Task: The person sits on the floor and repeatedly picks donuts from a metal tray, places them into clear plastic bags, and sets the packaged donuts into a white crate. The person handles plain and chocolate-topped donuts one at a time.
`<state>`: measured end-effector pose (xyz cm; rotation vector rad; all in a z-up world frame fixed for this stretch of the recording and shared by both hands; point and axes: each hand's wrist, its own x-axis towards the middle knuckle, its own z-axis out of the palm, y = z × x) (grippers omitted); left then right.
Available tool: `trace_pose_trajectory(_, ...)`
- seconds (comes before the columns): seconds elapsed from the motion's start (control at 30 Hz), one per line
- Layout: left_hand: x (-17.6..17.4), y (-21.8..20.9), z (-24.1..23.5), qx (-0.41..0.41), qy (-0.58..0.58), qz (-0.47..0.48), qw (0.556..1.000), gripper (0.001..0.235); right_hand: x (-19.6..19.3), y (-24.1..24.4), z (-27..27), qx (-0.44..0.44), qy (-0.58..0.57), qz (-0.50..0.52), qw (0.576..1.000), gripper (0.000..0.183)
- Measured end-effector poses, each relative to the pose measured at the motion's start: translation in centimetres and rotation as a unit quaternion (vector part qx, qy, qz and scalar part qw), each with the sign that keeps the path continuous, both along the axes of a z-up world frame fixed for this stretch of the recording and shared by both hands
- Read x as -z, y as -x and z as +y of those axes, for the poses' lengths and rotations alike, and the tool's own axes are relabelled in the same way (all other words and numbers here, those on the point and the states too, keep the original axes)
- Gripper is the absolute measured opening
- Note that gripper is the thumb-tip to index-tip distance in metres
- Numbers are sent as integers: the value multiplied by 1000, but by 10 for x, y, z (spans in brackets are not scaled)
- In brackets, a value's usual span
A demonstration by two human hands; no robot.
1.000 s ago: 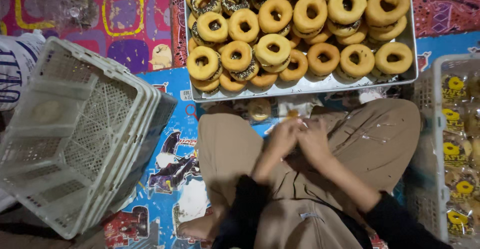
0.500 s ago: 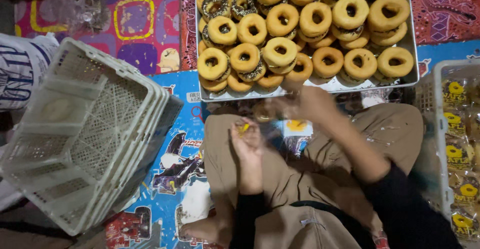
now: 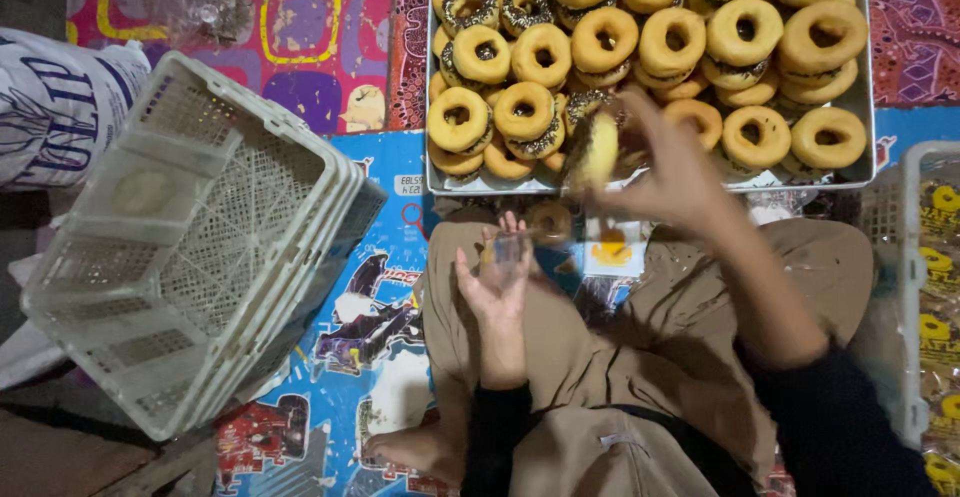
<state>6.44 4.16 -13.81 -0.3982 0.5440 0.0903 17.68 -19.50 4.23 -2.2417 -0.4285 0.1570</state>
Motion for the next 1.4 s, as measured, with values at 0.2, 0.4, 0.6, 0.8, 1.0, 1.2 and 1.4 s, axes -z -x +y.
trace_pose_trajectory(0.2, -22, -1, -36, 40, 29, -92, 995, 45, 28, 155, 6, 139, -125, 104, 977, 61)
trace_pose_trajectory(0.4, -64, 27, -95, 26, -186, -181, 965, 50, 2, 141, 39, 114, 69, -158, 979, 58)
trace_pose_trajectory(0.6, -88, 11, -61, 88, -135, -246, 956, 52, -5, 131, 28, 23, 84, -238, 967, 31)
trace_pose_trajectory(0.8, -88, 53, -70, 274, -503, 28, 819, 51, 5, 138, 6, -185, -34, -354, 916, 19)
trace_pose_trajectory(1.0, -89, 87, -47, 341, -687, -260, 586, 18, -14, 138, 0, -90, -141, -26, 986, 27)
trace_pose_trajectory(1.2, -97, 87, -49, 435, -614, -222, 620, 20, -38, 135, -6, -163, -53, -189, 967, 25)
trace_pose_trajectory(1.4, -107, 87, -45, 417, -641, -279, 580, 16, -46, 132, -15, -261, 67, -311, 911, 34)
